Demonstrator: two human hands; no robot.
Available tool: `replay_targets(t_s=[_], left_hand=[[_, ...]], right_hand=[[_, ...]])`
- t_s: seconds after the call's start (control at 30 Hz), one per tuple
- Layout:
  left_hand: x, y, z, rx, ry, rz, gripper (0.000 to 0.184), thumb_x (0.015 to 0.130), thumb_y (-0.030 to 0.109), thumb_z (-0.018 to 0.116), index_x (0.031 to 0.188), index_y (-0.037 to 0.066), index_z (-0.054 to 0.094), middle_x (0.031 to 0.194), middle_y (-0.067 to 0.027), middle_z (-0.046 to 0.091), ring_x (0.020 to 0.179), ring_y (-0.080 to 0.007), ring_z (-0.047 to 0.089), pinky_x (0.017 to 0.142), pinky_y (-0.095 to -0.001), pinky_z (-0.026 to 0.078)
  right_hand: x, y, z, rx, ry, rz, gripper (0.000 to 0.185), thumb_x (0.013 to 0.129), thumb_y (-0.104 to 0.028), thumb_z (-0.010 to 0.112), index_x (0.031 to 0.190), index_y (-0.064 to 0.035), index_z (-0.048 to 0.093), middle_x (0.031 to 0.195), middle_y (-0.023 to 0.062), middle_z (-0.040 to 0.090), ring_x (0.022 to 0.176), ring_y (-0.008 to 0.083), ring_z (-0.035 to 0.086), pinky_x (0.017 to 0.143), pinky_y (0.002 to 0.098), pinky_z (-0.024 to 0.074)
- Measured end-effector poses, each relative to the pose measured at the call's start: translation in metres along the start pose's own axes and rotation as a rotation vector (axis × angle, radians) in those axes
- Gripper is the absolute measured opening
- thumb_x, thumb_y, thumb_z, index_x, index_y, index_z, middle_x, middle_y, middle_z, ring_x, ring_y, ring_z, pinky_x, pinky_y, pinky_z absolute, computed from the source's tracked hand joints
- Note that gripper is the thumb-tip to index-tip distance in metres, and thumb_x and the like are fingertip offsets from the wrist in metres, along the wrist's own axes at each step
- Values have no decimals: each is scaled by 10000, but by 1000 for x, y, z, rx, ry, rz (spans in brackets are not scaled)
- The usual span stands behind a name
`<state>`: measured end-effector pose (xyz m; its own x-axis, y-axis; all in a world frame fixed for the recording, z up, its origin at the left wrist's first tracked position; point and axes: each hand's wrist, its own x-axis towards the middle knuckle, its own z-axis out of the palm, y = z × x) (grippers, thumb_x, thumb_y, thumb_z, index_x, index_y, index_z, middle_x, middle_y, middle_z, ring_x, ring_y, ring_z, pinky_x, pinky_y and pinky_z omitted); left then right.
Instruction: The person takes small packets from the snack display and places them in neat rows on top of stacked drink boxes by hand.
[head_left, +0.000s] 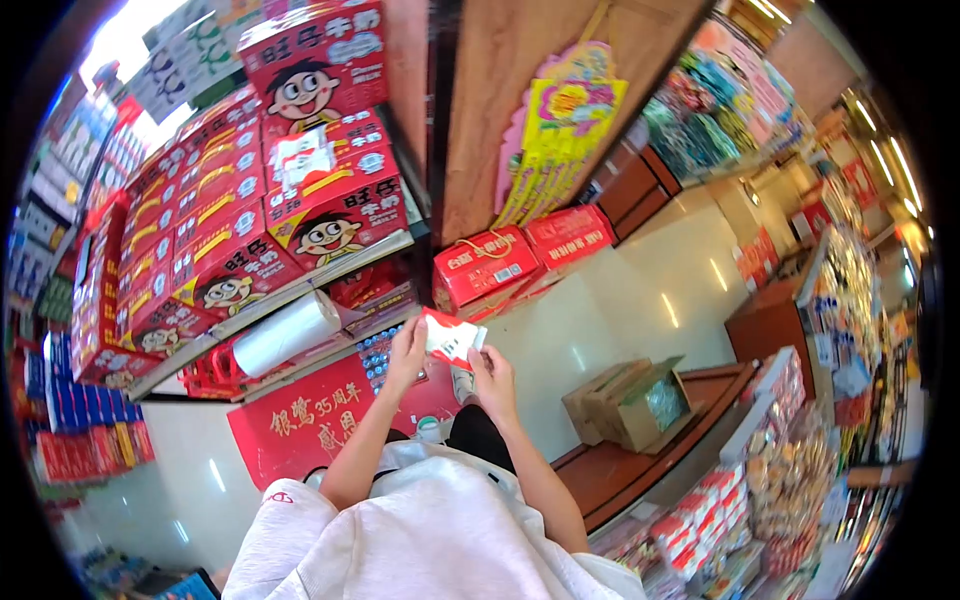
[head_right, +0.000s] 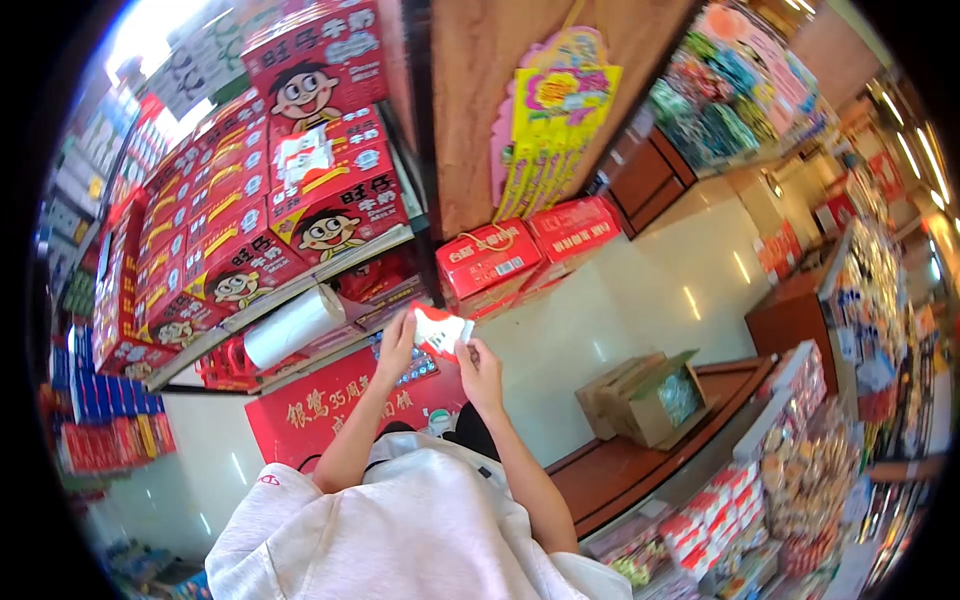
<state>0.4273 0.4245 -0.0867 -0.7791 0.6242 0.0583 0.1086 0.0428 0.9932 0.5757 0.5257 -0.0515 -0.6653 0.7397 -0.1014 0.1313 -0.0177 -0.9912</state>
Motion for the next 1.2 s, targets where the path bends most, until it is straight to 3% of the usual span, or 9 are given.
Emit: replay_targets(t_s=[0.23, 0.43, 0.53, 0.6, 0.73, 0.8, 0.9, 1.0, 1.2], left_hand=[[102, 37, -78, 169, 338, 127, 413, 970, 142, 567, 1322, -64, 502, 1185, -186, 635, 1106, -240, 601, 975, -334, 443], [205, 90, -133, 261, 474, 313, 470, 966, 136, 568, 1382, -36, 435, 1174, -226, 624, 1056, -281, 632, 885, -354, 487], [244, 101, -153, 432, 557, 398, 498, 943, 143, 595, 1386, -25, 441, 1225, -267, 602, 1121, -363, 607, 947, -402, 467], [271, 98, -161, 520, 521, 493, 506, 931, 168, 611, 1373, -24, 458, 1272, -271, 577, 1187, -398, 560, 1012, -432, 426], [302, 70, -167, 936, 377, 333, 584, 893, 296, 640, 1384, 25, 478, 1369, -198, 524, 1244, -388, 484, 1067, -481, 355], [303, 52, -163, 1144, 421, 392, 600, 893, 330, 624, 1411, 73, 461, 1434, -157, 481, 1339, -360, 392, 1125, -476, 283], [303, 57, -162, 1126, 392, 322, 602, 900, 333, 612, 1425, 85, 449, 1478, -143, 442, 1366, -354, 367, 1138, -474, 263], [303, 57, -162, 1137, 401, 302, 601, 900, 322, 609, 1428, 90, 443, 1485, -144, 434, 1372, -350, 363, 1145, -473, 254], [305, 62, -159, 1134, 428, 297, 617, 865, 262, 603, 1417, 46, 431, 1468, -164, 438, 1379, -351, 354, 1157, -481, 246]], right_hand=[[133, -52, 82, -74, -356, -263, 189, 904, -84, 693, 1058, -3, 621, 771, -46, 580, 656, 5, 476, 569, 185, 388], [223, -116, 152, -119, -471, -435, 572, 852, -71, 710, 1339, 35, 430, 888, 119, 641, 676, 174, 612, 642, 311, 520], [262, -144, 184, -114, -523, -414, 655, 848, -90, 717, 1386, 33, 363, 977, 151, 656, 721, 176, 625, 674, 325, 525], [288, -149, 203, -246, -438, -487, 691, 872, -105, 683, 1418, 71, 297, 1095, 232, 651, 866, 276, 682, 739, 376, 545], [330, -153, 226, -167, -365, -487, 813, 878, -122, 679, 1491, 51, 174, 1241, 280, 579, 914, 300, 676, 828, 376, 536], [353, -129, 237, -162, -277, -584, 718, 875, -87, 653, 1480, 24, 282, 1214, 267, 592, 869, 297, 676, 808, 372, 538], [375, -111, 239, -346, -240, -701, 572, 860, -10, 582, 1407, 32, 422, 1142, 254, 600, 974, 352, 640, 889, 405, 504], [374, -119, 241, -232, -296, -514, 479, 849, -6, 565, 1324, 35, 518, 1120, 250, 599, 922, 368, 631, 899, 425, 490], [373, -128, 246, -217, -278, -485, 633, 871, -46, 584, 1465, 22, 376, 1076, 281, 557, 744, 301, 639, 838, 422, 507]])
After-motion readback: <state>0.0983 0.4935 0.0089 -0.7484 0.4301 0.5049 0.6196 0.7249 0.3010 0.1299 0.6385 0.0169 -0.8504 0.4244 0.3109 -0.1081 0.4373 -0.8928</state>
